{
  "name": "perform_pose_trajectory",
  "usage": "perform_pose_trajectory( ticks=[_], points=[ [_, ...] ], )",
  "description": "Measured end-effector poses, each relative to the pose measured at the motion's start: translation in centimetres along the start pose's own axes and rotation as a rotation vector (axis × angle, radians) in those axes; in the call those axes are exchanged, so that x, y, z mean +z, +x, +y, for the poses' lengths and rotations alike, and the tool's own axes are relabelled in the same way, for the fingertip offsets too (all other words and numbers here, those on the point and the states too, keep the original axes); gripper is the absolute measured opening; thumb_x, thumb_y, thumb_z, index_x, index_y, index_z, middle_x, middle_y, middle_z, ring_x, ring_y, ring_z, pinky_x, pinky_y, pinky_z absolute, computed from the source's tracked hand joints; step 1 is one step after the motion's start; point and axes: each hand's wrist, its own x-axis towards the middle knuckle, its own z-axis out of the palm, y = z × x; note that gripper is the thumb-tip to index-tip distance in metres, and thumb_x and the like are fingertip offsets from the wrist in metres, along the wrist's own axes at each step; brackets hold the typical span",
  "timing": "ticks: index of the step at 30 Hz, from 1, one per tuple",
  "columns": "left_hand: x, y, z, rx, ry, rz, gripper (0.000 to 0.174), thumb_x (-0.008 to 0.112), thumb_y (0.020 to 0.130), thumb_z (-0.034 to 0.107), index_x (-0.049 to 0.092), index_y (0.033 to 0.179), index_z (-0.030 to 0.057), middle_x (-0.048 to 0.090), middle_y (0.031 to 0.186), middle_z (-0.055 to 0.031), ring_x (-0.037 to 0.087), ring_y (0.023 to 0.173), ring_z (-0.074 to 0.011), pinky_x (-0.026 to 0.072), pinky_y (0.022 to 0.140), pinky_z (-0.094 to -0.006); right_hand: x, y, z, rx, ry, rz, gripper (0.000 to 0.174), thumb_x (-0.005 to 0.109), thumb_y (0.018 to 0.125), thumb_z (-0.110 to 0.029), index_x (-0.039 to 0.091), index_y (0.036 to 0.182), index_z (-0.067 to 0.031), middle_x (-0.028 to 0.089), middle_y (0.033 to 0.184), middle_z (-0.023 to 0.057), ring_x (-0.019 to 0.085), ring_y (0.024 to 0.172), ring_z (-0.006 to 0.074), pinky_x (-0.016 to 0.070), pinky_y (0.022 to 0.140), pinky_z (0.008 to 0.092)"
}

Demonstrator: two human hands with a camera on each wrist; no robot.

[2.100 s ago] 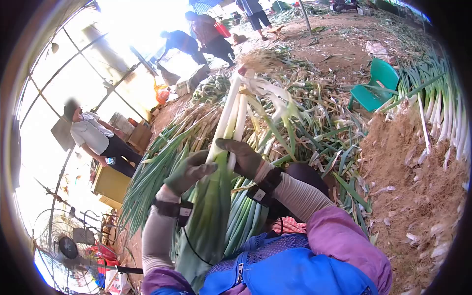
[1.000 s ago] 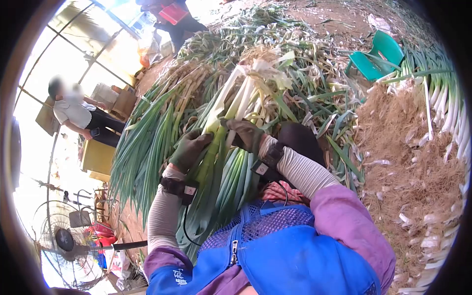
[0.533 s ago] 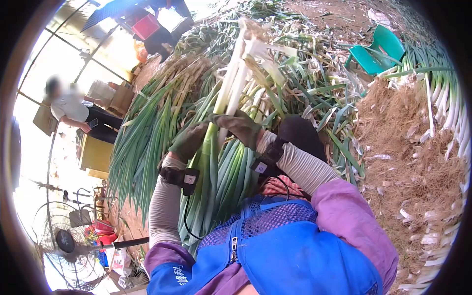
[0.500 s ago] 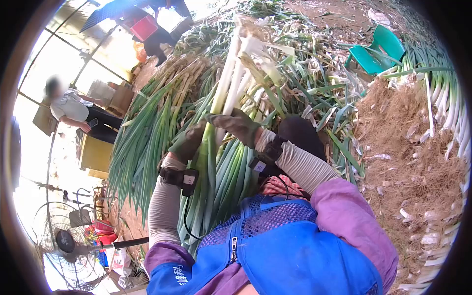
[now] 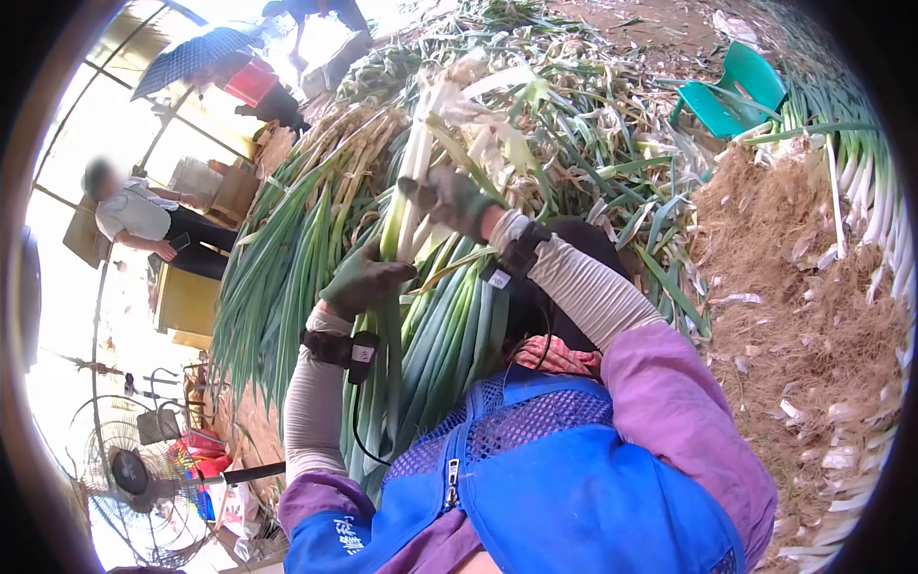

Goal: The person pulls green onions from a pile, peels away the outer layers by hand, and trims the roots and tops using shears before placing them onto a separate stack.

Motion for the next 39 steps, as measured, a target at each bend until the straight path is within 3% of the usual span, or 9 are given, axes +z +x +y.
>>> perform_pose_trajectory(
  ticks=[2,9,11,12,13,22,30,32,39],
  points=[
    [-0.3,0.5,-1.3,-0.003,-0.028,0.071,0.046,0.076,0.073,0.013,0.060,0.113,-0.0027,0.066,0.091,-0.0070,0.063,0.077,-0.0156,0.0513,0.067,-0.0290,-1.7,2.0,4.1,-0.431,-0.013,0.470,0.022,0.065,0.095,-0.029,0.067,0.090,-0.0073,0.059,0.072,-0.0034,0.051,0.066,0.0068,0.0451,0.060,0.0251],
    [-0.2,1.0,-2.5,-0.016,-0.099,0.111,0.042,0.076,0.071,0.014,0.064,0.108,-0.0034,0.067,0.086,-0.0082,0.064,0.071,-0.0165,0.0513,0.065,-0.0296,-1.1,-0.7,10.0,0.167,0.707,-0.088,0.034,0.065,0.093,-0.030,0.063,0.107,0.0009,0.065,0.086,0.0040,0.060,0.074,0.0106,0.0498,0.068,0.0247],
    [0.4,0.5,-1.3,-0.007,-0.112,0.101,0.042,0.075,0.072,0.013,0.064,0.109,-0.0029,0.067,0.087,-0.0077,0.064,0.072,-0.0163,0.0515,0.066,-0.0298,1.3,-1.6,8.7,0.377,0.161,-0.144,0.046,0.063,0.094,-0.027,0.053,0.121,0.0096,0.066,0.101,0.0129,0.064,0.084,0.0153,0.0523,0.078,0.0263],
    [0.6,0.1,-0.9,0.004,-0.114,0.103,0.042,0.075,0.072,0.012,0.064,0.110,-0.0027,0.068,0.088,-0.0075,0.064,0.073,-0.0160,0.0516,0.067,-0.0299,1.4,-2.5,6.8,0.372,0.254,-0.108,0.042,0.062,0.094,-0.025,0.056,0.124,0.0048,0.065,0.104,0.0115,0.063,0.084,0.0160,0.0527,0.081,0.0287],
    [0.6,-0.2,-0.8,0.013,-0.116,0.105,0.043,0.074,0.072,0.012,0.063,0.111,-0.0025,0.068,0.090,-0.0072,0.064,0.074,-0.0157,0.0517,0.067,-0.0299,0.5,-1.5,8.2,-0.255,-0.217,-0.076,0.038,0.062,0.093,-0.023,0.059,0.123,0.0002,0.066,0.104,0.0095,0.063,0.085,0.0170,0.0528,0.081,0.0295],
    [-1.9,-2.7,-5.1,0.034,-0.069,0.184,0.042,0.073,0.074,0.011,0.061,0.112,-0.0017,0.064,0.093,-0.0051,0.060,0.080,-0.0128,0.0506,0.071,-0.0279,-16.3,-1.1,0.3,-0.081,0.423,0.461,0.038,0.065,0.094,-0.031,0.061,0.119,-0.0028,0.066,0.095,0.0066,0.067,0.081,0.0148,0.0574,0.072,0.0258],
    [2.7,-3.0,-4.2,0.116,-0.106,0.056,0.047,0.074,0.077,0.007,0.057,0.120,0.0005,0.061,0.093,-0.0016,0.056,0.079,-0.0086,0.0481,0.070,-0.0249,-6.9,1.5,3.3,-0.266,-1.025,0.333,0.121,0.085,0.068,-0.044,0.010,0.152,0.0006,0.022,0.151,0.0290,0.033,0.139,0.0384,0.0285,0.116,0.0387],
    [3.8,-3.6,-3.3,0.086,0.044,0.070,0.050,0.074,0.077,0.008,0.055,0.123,0.0009,0.061,0.094,-0.0018,0.056,0.081,-0.0096,0.0484,0.071,-0.0258,-6.6,1.8,1.5,0.019,-0.616,0.406,0.096,0.078,0.074,-0.030,0.023,0.149,-0.0043,0.057,0.124,0.0261,0.059,0.112,0.0402,0.0469,0.097,0.0448],
    [4.7,-5.6,-2.9,0.131,0.088,0.078,0.051,0.073,0.079,0.011,0.053,0.125,0.0036,0.060,0.098,-0.0033,0.054,0.085,-0.0117,0.0476,0.074,-0.0279,-13.1,3.3,2.7,0.134,-1.080,0.379,0.042,0.073,0.078,-0.021,0.056,0.113,-0.0082,0.070,0.096,0.0184,0.068,0.094,0.0367,0.0525,0.082,0.0439]
  ],
)
